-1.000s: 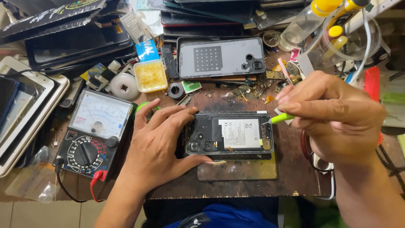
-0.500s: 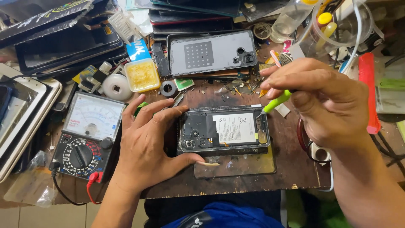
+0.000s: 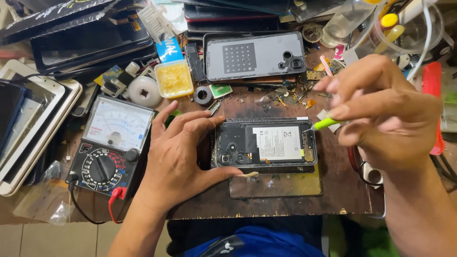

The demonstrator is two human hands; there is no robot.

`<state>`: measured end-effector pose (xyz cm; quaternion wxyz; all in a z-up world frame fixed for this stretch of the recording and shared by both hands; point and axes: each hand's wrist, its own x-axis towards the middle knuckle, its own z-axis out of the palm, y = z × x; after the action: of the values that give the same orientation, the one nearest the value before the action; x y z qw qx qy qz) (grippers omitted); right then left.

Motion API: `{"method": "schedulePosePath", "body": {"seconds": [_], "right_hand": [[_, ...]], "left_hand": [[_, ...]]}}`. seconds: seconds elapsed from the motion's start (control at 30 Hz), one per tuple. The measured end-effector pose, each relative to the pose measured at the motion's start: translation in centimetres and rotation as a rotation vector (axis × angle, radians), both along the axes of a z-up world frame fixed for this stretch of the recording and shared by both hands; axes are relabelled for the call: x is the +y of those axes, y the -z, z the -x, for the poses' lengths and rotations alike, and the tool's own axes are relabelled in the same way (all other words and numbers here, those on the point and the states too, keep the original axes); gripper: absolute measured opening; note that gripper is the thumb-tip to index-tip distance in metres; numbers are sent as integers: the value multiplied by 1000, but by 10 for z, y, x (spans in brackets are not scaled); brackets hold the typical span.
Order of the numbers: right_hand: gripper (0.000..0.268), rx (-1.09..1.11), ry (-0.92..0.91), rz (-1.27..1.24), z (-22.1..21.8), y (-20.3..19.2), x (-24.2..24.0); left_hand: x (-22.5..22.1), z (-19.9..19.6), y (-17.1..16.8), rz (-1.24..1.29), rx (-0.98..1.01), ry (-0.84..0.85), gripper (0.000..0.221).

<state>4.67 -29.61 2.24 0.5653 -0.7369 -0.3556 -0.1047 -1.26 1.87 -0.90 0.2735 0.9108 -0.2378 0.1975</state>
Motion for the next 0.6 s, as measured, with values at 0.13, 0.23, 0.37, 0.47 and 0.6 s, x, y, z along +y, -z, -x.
{"method": "schedulePosePath", "body": {"seconds": [0.13, 0.23, 0.37, 0.47, 0.6], "right_hand": [[18, 67, 22, -42, -1, 0, -3], [19, 9, -62, -2, -4, -3, 0], [18, -10, -28, -1, -2, -3, 4], [14, 63, -14, -80, 1, 1, 2], [14, 43, -31, 4, 2, -10, 9]], "left_hand": [[0, -1, 1, 1, 5, 0, 87], [1, -1, 1, 7, 7, 6, 87], [-1, -1, -1, 13, 32, 3, 85], [-1, 0, -3, 13, 37, -1, 84], [0, 0, -3, 9, 42, -2, 83]]}}
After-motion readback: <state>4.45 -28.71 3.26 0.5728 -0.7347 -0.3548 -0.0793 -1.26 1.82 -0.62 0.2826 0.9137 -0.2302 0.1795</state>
